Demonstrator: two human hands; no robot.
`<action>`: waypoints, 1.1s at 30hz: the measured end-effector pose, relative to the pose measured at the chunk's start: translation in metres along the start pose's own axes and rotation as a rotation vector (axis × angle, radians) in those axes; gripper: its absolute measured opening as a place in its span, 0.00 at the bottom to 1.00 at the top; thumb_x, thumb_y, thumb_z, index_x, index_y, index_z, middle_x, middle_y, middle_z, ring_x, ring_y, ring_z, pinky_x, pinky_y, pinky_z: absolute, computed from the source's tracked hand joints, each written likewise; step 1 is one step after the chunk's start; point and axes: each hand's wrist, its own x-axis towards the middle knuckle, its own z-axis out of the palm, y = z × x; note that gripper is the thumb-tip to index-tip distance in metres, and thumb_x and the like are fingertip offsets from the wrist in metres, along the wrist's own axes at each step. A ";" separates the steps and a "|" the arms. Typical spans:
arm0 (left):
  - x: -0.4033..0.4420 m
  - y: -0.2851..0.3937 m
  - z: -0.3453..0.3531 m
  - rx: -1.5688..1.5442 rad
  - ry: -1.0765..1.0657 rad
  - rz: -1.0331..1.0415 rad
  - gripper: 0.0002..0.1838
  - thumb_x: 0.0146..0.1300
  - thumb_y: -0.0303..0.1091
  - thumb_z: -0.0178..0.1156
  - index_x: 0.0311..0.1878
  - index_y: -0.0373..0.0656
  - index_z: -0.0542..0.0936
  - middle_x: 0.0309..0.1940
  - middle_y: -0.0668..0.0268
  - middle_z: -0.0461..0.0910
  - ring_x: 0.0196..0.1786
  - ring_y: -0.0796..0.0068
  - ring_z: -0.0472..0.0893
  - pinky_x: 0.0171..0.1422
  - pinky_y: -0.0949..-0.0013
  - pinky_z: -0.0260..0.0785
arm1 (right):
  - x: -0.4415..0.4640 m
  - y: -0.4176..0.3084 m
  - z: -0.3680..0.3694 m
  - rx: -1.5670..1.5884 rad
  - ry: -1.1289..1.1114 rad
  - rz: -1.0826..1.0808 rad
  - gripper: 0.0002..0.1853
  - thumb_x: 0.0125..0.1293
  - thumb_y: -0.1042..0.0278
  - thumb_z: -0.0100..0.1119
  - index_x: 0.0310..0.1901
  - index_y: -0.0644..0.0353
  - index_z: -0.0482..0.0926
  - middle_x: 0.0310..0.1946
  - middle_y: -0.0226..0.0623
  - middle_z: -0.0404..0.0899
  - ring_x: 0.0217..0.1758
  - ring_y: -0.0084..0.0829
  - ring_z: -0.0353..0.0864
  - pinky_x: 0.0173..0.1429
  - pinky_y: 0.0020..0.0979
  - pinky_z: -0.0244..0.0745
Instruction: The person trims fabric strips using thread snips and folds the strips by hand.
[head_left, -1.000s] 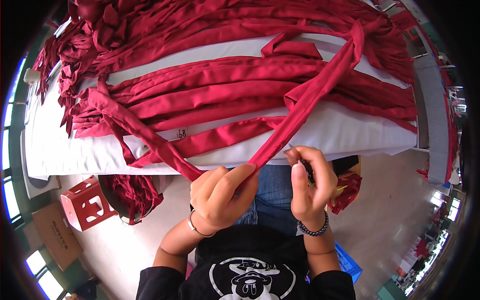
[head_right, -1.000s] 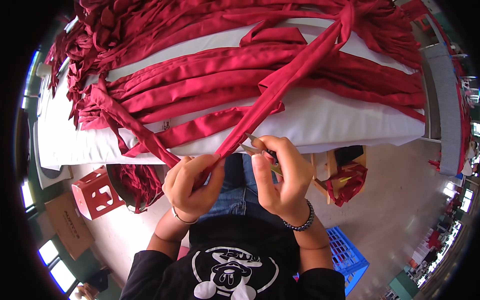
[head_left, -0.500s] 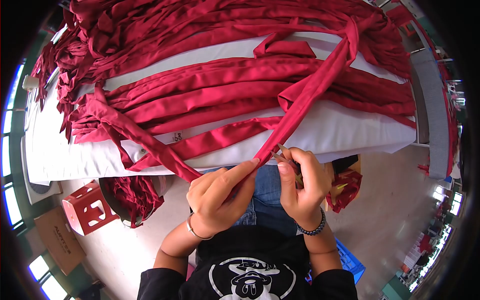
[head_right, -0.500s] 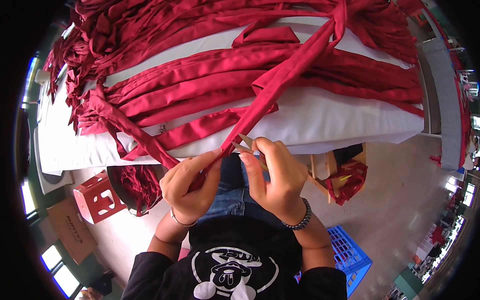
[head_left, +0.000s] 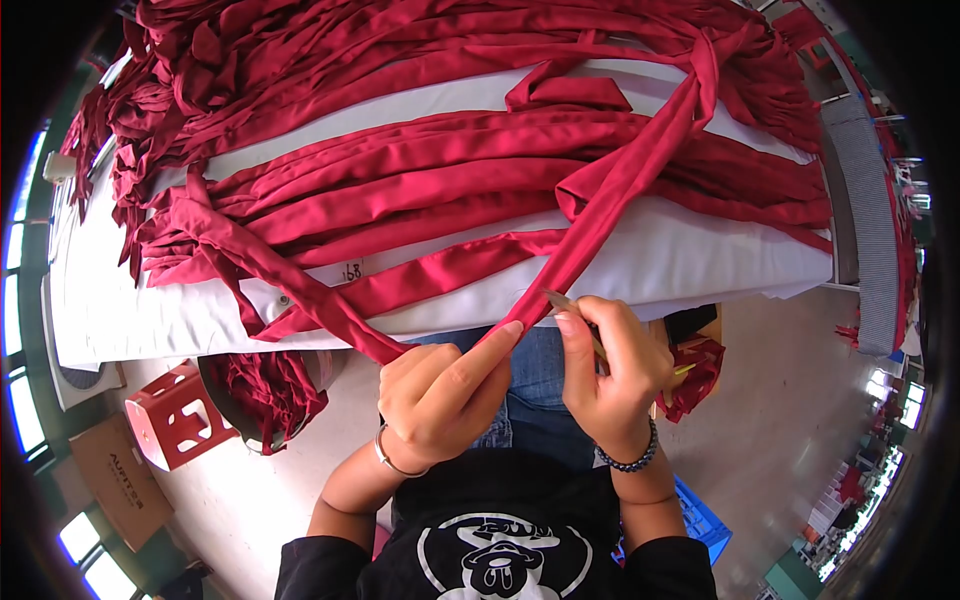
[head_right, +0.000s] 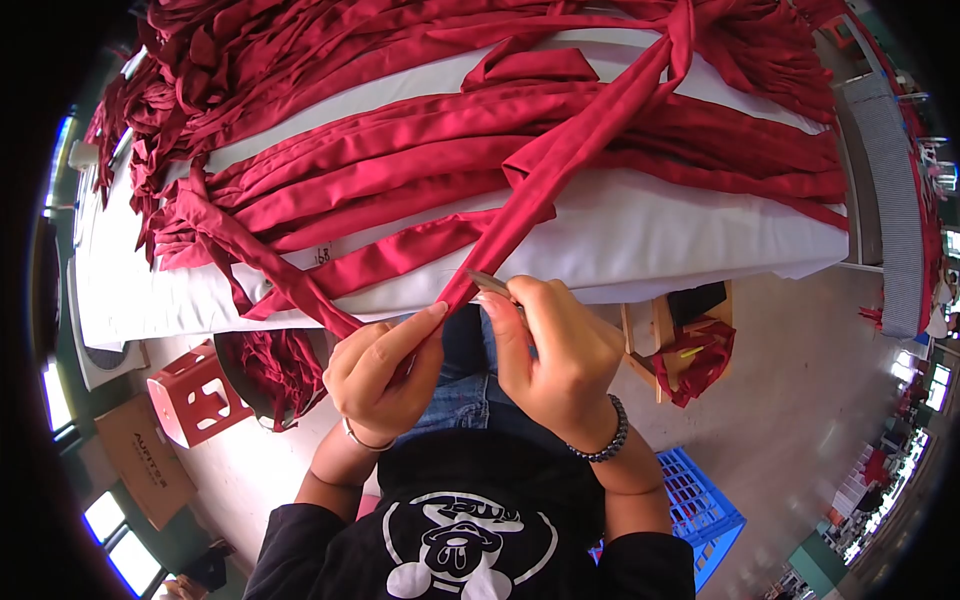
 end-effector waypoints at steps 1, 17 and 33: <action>-0.001 0.000 0.000 0.009 0.001 0.007 0.22 0.45 0.18 0.70 0.47 0.42 0.85 0.13 0.73 0.58 0.13 0.79 0.60 0.17 0.72 0.52 | -0.001 -0.001 -0.003 0.019 0.019 0.048 0.07 0.64 0.72 0.64 0.36 0.66 0.77 0.22 0.35 0.75 0.17 0.27 0.73 0.22 0.27 0.64; 0.011 0.001 0.001 -0.491 -0.240 -0.169 0.18 0.49 0.34 0.67 0.43 0.37 0.80 0.45 0.56 0.70 0.51 0.58 0.73 0.60 0.58 0.66 | 0.011 0.003 -0.010 1.093 -0.021 0.798 0.14 0.68 0.70 0.58 0.23 0.63 0.76 0.15 0.22 0.66 0.18 0.13 0.62 0.24 0.19 0.52; 0.041 0.018 0.009 -1.116 -0.384 -1.030 0.09 0.66 0.29 0.63 0.47 0.36 0.79 0.36 0.73 0.78 0.40 0.86 0.74 0.46 0.79 0.65 | -0.022 0.009 -0.018 0.332 0.088 0.123 0.20 0.61 0.59 0.66 0.46 0.68 0.76 0.28 0.32 0.80 0.23 0.21 0.73 0.29 0.20 0.68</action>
